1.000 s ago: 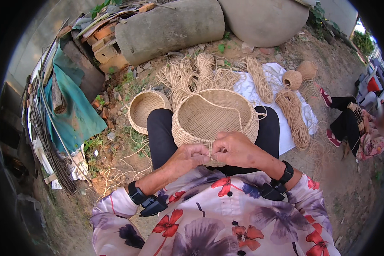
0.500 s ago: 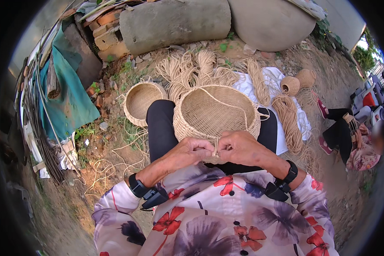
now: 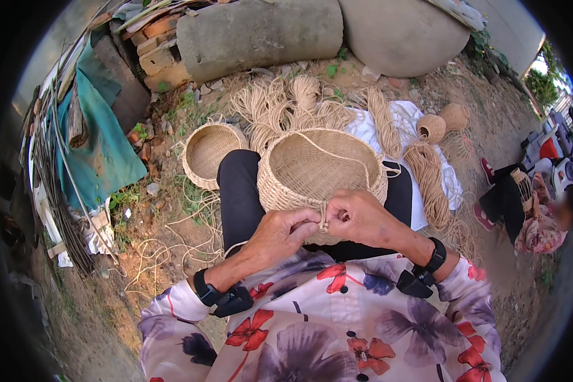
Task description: Weaving and assembling a large wicker or bamboo basket by hand.
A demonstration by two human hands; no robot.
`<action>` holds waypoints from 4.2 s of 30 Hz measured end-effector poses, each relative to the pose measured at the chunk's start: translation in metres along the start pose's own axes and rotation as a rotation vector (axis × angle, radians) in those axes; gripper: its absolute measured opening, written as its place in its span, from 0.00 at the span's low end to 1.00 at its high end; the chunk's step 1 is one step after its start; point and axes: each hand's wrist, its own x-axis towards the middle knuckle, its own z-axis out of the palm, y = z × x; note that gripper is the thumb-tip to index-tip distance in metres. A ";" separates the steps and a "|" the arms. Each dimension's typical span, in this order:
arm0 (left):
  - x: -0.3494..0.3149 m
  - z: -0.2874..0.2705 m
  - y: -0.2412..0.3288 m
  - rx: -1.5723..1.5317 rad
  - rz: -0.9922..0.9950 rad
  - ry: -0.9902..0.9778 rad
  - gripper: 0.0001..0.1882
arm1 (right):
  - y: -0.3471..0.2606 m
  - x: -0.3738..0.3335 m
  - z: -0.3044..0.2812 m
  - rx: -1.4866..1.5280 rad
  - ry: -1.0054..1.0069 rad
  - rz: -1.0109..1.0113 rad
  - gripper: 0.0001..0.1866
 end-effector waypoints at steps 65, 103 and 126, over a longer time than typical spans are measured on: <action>0.017 0.042 0.004 0.709 0.430 0.624 0.20 | -0.022 -0.045 -0.018 -0.015 0.123 -0.221 0.07; 0.027 0.039 0.013 0.821 0.537 0.647 0.19 | 0.023 -0.064 0.011 -0.059 0.378 -0.142 0.05; 0.040 -0.010 0.061 0.718 0.063 -0.022 0.09 | 0.041 -0.019 0.044 -0.328 0.770 -0.626 0.13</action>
